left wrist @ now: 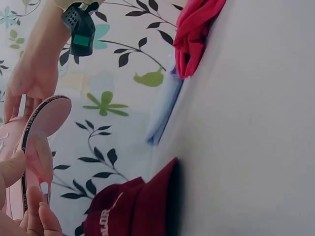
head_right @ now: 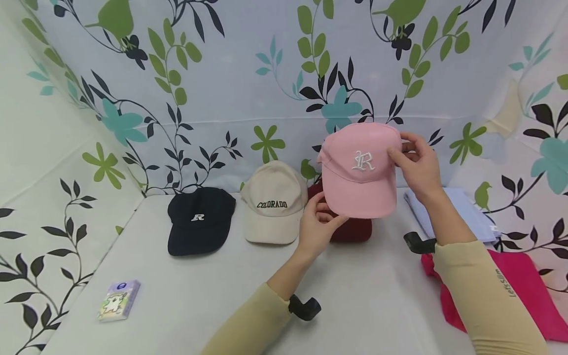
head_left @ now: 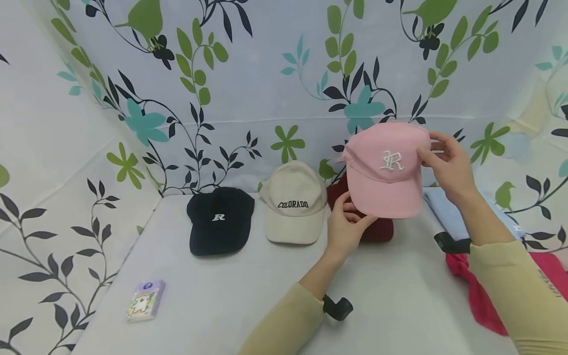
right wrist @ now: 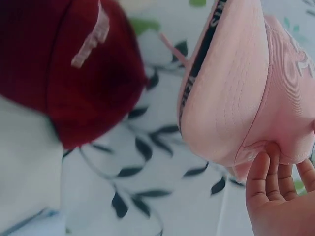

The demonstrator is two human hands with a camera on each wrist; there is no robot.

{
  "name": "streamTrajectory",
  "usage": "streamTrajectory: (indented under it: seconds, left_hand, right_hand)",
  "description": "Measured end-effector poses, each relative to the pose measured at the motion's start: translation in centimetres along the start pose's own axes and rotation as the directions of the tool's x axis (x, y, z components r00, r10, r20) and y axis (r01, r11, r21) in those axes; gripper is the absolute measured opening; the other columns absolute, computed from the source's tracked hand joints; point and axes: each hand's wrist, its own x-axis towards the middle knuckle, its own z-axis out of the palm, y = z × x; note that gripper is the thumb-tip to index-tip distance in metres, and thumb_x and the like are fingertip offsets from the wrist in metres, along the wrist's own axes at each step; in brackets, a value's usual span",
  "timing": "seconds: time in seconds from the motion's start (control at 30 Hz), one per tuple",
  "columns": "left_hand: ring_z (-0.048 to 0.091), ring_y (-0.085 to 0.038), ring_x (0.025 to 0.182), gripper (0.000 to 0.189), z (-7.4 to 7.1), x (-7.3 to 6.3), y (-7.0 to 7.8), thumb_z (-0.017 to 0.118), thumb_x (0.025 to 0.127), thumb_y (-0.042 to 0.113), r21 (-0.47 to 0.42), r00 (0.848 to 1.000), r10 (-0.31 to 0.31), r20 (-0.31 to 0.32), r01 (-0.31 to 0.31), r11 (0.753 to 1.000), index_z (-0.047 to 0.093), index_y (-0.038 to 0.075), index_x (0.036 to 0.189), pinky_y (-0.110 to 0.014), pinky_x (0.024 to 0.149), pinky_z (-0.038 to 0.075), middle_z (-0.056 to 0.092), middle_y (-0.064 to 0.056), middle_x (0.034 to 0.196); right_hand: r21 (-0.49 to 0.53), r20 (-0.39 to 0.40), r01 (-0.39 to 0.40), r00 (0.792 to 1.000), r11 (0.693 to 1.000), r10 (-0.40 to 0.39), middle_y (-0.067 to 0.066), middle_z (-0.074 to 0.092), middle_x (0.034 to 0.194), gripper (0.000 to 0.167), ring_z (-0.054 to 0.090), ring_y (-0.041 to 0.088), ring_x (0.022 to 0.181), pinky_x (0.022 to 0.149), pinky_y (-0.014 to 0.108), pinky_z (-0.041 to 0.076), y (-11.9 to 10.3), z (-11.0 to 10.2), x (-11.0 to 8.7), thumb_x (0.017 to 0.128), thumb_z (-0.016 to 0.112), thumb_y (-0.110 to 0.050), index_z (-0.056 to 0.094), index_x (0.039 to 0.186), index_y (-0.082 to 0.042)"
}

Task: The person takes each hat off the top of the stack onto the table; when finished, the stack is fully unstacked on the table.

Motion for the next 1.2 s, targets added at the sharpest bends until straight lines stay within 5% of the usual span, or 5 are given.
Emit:
streamTrajectory:
  seconds: [0.53,0.63,0.8,1.0,1.2]
  left_hand:
    - [0.054,0.001,0.067,0.063,8.5,1.4,-3.2,0.089,0.079,0.014,0.165,0.989,-0.143,0.023,0.138,0.977,0.057,0.012,0.133,-0.015,0.060,0.048,0.059,0.006,0.089]
    - [0.057,-0.001,0.073,0.064,9.4,1.3,-3.3,0.089,0.079,0.016,0.213,0.977,-0.204,0.065,0.187,0.959,0.058,0.012,0.134,-0.016,0.064,0.049,0.060,0.005,0.098]
    - [0.058,-0.009,0.107,0.076,10.3,1.1,-3.4,0.089,0.079,0.026,0.353,0.942,-0.316,0.115,0.259,0.899,0.054,0.012,0.144,-0.024,0.091,0.048,0.061,0.001,0.123]
    - [0.059,-0.008,0.112,0.081,10.9,0.4,-3.9,0.088,0.080,0.029,0.366,0.901,-0.397,0.174,0.316,0.876,0.049,0.012,0.149,-0.025,0.095,0.048,0.058,0.001,0.137]
    - [0.055,-0.012,0.124,0.079,11.4,0.2,-4.1,0.085,0.083,0.033,0.347,0.888,-0.408,0.214,0.321,0.881,0.048,0.013,0.150,-0.030,0.099,0.047,0.058,0.002,0.138]
  right_hand:
    - [-0.002,-0.083,-0.268,0.960,0.963,0.267,-0.012,0.049,0.108,0.055,0.057,-0.001,0.086,0.078,0.009,0.048,7.0,-4.5,0.5,0.102,0.060,-0.032,0.045,0.153,-0.017]
    - [0.008,-0.077,-0.323,0.943,0.946,0.323,-0.011,0.049,0.112,0.055,0.057,-0.001,0.085,0.096,0.019,0.046,8.5,-5.0,0.4,0.102,0.059,-0.033,0.045,0.153,-0.017]
    - [-0.019,-0.052,-0.416,0.909,0.909,0.414,-0.003,0.049,0.127,0.058,0.055,-0.001,0.086,0.117,0.050,0.025,10.9,-5.2,0.0,0.101,0.057,-0.042,0.046,0.153,-0.018]
    - [0.120,-0.080,-0.450,0.884,0.885,0.460,-0.010,0.050,0.122,0.042,0.057,0.001,0.091,0.113,0.034,0.034,12.9,-5.4,-0.6,0.100,0.064,-0.032,0.058,0.140,-0.021]
    - [0.068,-0.081,-0.426,0.899,0.902,0.431,0.003,0.043,0.144,0.044,0.051,-0.002,0.098,0.117,0.044,0.027,13.3,-5.7,-0.6,0.100,0.061,-0.040,0.057,0.142,-0.027]
